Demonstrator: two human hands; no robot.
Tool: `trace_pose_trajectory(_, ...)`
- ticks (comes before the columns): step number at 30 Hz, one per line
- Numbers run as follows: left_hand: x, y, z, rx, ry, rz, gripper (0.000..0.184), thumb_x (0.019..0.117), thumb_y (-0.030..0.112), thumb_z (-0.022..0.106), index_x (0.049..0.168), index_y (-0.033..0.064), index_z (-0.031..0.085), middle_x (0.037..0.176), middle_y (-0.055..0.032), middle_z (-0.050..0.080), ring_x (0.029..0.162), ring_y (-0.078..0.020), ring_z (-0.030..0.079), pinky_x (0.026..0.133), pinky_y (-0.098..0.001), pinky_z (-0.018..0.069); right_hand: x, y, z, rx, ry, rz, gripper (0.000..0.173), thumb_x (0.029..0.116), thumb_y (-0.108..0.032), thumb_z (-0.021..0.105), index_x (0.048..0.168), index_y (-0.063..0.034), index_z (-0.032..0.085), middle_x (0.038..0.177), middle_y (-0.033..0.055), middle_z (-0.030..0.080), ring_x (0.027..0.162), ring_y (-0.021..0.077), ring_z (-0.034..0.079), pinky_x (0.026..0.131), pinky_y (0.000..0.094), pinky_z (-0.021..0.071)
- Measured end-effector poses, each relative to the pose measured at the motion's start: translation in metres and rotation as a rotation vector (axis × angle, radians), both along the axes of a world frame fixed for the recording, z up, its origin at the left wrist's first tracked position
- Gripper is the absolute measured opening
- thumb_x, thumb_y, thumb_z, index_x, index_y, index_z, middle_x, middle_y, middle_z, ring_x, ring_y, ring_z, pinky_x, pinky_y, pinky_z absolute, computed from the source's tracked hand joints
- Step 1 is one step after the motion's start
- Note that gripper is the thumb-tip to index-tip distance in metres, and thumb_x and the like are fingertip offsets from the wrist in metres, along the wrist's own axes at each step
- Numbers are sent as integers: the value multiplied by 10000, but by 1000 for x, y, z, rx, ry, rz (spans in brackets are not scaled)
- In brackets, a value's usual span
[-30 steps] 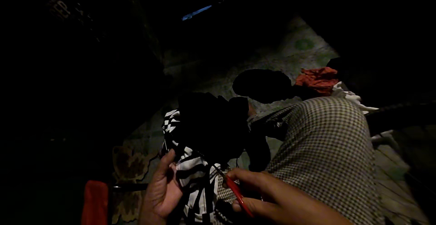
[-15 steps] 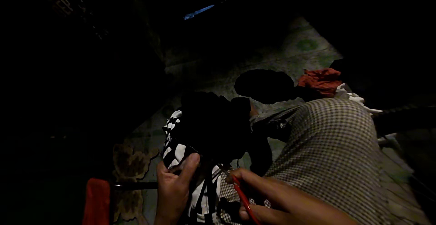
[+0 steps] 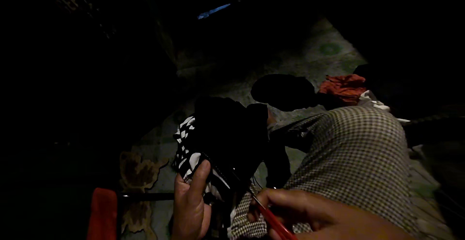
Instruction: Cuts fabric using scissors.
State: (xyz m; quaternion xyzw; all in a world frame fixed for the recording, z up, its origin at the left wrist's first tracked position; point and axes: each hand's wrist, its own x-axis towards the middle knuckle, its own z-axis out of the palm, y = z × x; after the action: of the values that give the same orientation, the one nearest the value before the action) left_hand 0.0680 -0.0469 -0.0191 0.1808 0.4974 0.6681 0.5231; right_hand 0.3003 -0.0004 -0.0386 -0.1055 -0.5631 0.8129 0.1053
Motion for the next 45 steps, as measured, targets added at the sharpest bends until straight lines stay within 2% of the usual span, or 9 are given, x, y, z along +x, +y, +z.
trace_pose_trajectory(3,-4,-6,1,-1,-14,14,282,958,64,661,1212,-26,576,981,-150,724,870,-203,741,800,-400,638,-2,-1,0,-118,27,65,355,995,-302,667,1316,-180,575,914,-43,659,732,12,609,620,175,528)
trace_pose_trajectory(7,-7,-12,0,-7,30,11,273,984,80,629,1231,-14,560,999,-121,720,885,-176,733,821,-381,632,-6,-4,-4,-195,36,95,368,988,-296,680,1316,-157,588,864,-18,658,685,42,620,585,197,541)
trace_pose_trajectory(14,-10,-18,1,-10,106,-2,224,1033,110,553,1224,-5,569,996,-89,720,905,-152,724,844,-363,623,-9,-6,-5,-220,-5,101,366,992,-328,673,1318,-191,578,852,-21,661,658,42,627,548,200,543)
trace_pose_trajectory(24,-11,-23,-2,2,150,-33,209,1035,103,550,1213,2,590,1030,-66,725,942,-136,719,880,-351,610,-17,-5,-4,-242,-43,83,365,993,-287,674,1322,-187,552,856,-32,655,661,26,616,545,185,526)
trace_pose_trajectory(28,-10,-24,1,-23,149,-15,173,1025,55,538,1177,-2,600,978,-61,732,890,-122,724,840,-332,619,-20,-5,-4,-186,-50,52,329,990,-246,676,1292,-186,559,901,-46,661,704,10,613,592,173,523)
trace_pose_trajectory(31,-9,-25,5,-56,56,-3,165,1021,26,521,1167,-15,586,954,-80,737,860,-144,734,813,-347,629,-23,-6,-5,-163,-58,43,340,984,-248,686,1290,-179,555,928,-34,651,711,15,598,599,173,510)
trace_pose_trajectory(36,-10,-25,1,-91,-120,27,273,1015,157,587,1223,-16,551,949,-124,721,845,-178,734,779,-386,637,-31,-8,-10,-123,-30,8,366,976,-188,683,1311,-122,550,1032,28,672,828,84,650,706,243,565)
trace_pose_trajectory(41,-7,-20,4,-133,-87,107,218,1034,121,559,1192,-28,583,943,-146,729,823,-201,742,755,-399,644,-42,-12,-20,-71,-12,-52,418,960,-185,715,1345,-100,575,1037,50,686,859,107,661,743,262,571)
trace_pose_trajectory(45,-7,-19,2,-89,-39,158,224,1038,102,549,1209,-40,581,974,-153,720,852,-205,736,787,-400,640,-49,-13,-26,-89,31,-93,427,959,-147,713,1365,-91,595,1051,55,696,857,106,667,738,256,576)
